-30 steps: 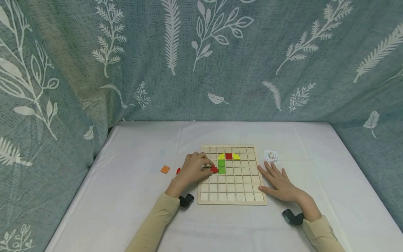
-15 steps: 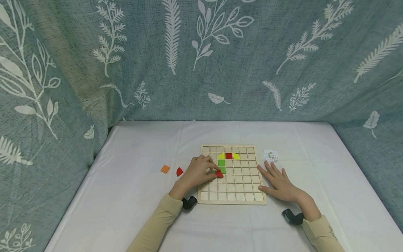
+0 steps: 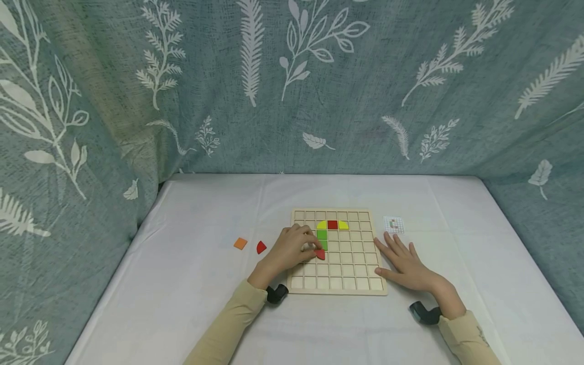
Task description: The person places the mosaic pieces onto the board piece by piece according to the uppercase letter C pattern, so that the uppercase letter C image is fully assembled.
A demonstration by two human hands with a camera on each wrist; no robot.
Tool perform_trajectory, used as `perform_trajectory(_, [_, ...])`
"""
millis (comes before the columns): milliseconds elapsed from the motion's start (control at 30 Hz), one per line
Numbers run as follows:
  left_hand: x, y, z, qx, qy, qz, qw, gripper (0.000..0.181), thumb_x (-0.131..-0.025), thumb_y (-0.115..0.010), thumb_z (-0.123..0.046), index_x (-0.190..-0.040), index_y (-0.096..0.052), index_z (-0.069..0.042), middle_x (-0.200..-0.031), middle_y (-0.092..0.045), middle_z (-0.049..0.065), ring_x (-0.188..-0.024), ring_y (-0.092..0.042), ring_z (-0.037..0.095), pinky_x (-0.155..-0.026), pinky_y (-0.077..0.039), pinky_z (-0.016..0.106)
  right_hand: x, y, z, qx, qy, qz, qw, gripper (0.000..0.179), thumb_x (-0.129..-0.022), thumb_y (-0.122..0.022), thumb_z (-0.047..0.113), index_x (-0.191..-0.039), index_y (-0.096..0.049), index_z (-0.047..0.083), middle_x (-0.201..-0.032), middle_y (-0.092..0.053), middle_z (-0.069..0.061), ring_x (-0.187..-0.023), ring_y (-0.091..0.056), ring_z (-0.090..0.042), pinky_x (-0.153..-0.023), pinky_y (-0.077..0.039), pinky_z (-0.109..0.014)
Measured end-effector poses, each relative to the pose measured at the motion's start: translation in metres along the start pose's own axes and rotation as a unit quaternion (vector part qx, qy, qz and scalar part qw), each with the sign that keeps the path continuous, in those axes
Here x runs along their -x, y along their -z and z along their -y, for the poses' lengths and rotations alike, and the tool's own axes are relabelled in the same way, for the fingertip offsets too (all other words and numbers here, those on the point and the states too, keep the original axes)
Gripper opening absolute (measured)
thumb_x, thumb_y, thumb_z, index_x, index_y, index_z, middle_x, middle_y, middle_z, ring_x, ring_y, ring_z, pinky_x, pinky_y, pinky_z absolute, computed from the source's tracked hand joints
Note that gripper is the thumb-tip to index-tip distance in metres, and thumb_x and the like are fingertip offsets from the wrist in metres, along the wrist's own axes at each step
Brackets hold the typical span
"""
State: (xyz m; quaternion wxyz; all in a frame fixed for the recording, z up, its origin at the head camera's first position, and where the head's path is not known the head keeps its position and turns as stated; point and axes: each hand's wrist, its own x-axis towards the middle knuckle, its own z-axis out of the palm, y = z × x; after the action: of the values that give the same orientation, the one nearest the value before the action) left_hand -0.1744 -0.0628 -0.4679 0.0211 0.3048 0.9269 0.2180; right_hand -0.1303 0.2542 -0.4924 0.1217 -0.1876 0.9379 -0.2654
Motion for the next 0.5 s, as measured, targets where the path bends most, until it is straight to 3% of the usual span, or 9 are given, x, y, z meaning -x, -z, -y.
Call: perform_trajectory(500, [0.0008, -0.0034, -0.0054, -0.002, -0.014, 0.001, 0.9999, 0.007, -0.083, -0.069, -0.029, -0.088, -0.074, -0.027, -0.096, -0.057, -0.009, -0.088, -0.044, 0.012, -0.083, -0.039, 0.039, 0.0002, -0.0001, 0.0022, 0.004, -0.001, -0.004, 1.0000, 0.074, -0.089, -0.054, 0.045, -0.148, -0.023, 0.013, -0.153, -0.006, -0.022, -0.139, 0.003, -0.044, -0.103, 0.010, -0.066])
